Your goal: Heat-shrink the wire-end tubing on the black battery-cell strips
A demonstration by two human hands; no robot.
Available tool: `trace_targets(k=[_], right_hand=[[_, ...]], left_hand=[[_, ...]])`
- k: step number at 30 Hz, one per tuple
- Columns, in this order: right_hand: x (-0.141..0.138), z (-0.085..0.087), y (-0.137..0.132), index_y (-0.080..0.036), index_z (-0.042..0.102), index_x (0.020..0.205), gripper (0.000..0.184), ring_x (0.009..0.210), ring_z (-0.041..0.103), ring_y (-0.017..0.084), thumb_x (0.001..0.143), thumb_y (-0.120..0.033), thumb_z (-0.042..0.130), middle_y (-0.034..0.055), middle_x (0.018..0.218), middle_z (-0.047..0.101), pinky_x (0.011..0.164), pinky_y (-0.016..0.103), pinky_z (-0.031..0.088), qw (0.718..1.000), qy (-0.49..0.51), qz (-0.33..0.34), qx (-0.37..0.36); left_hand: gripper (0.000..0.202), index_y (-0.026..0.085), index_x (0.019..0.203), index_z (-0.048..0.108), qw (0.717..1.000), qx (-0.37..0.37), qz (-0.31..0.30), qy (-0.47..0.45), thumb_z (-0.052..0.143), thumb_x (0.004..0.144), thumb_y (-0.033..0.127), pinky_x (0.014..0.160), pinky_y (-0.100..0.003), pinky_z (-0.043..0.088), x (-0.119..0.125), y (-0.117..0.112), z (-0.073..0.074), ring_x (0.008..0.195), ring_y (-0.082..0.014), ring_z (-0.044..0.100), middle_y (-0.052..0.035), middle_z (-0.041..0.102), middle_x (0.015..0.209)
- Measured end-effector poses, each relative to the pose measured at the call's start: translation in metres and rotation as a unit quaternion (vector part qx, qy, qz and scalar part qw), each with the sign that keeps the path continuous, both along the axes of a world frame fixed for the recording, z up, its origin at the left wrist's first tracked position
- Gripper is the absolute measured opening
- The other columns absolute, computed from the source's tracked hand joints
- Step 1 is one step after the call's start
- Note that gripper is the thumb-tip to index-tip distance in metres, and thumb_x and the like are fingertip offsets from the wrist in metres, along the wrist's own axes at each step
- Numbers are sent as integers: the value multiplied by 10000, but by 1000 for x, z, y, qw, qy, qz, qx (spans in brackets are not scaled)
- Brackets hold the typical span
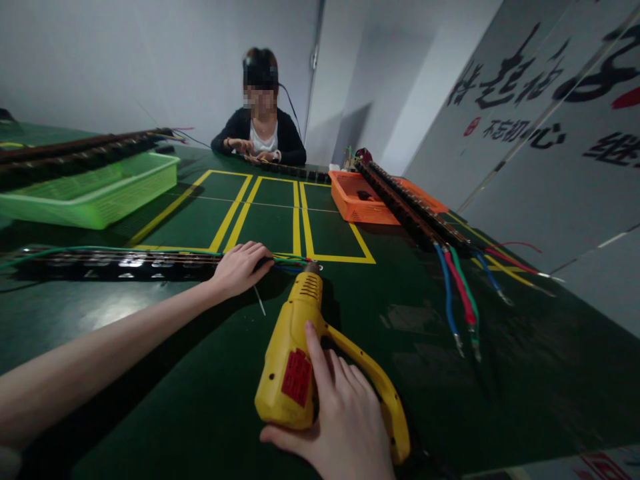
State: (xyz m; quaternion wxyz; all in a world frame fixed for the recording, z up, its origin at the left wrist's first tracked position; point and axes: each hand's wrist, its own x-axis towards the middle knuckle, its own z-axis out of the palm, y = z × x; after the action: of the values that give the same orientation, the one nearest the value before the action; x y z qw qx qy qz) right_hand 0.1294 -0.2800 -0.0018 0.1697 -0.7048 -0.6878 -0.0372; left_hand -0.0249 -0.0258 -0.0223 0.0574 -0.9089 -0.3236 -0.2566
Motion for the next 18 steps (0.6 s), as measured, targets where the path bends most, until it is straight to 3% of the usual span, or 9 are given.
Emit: trace_targets(k=[7,12,18], right_hand=[[-1,2,1,-222,62,1505,1397,914,644,307,414,-631,833,100,1110,647,747,415,536,999,-15,44,-12],[-21,1,11,-173,64,1501,1272,820,665,295,555,-813,623,113,981,673,689,401,539,994,-35,93,35],[-43,-1,21,-122,79,1496,1151,738,676,284,674,-833,459,121,884,685,643,379,528,990,-49,113,71]], left_hand=[[166,198,967,561,1000,-7,14,-8,455,910,313,769,-344,401,3,1,-2,985,-215,556,-42,642,967],[171,204,956,570,1000,-12,14,-2,454,908,321,780,-358,406,2,1,-1,995,-228,550,-51,648,971],[169,188,1020,560,999,-15,-10,35,482,879,238,792,-373,407,-2,1,2,1009,-247,530,-66,636,1008]])
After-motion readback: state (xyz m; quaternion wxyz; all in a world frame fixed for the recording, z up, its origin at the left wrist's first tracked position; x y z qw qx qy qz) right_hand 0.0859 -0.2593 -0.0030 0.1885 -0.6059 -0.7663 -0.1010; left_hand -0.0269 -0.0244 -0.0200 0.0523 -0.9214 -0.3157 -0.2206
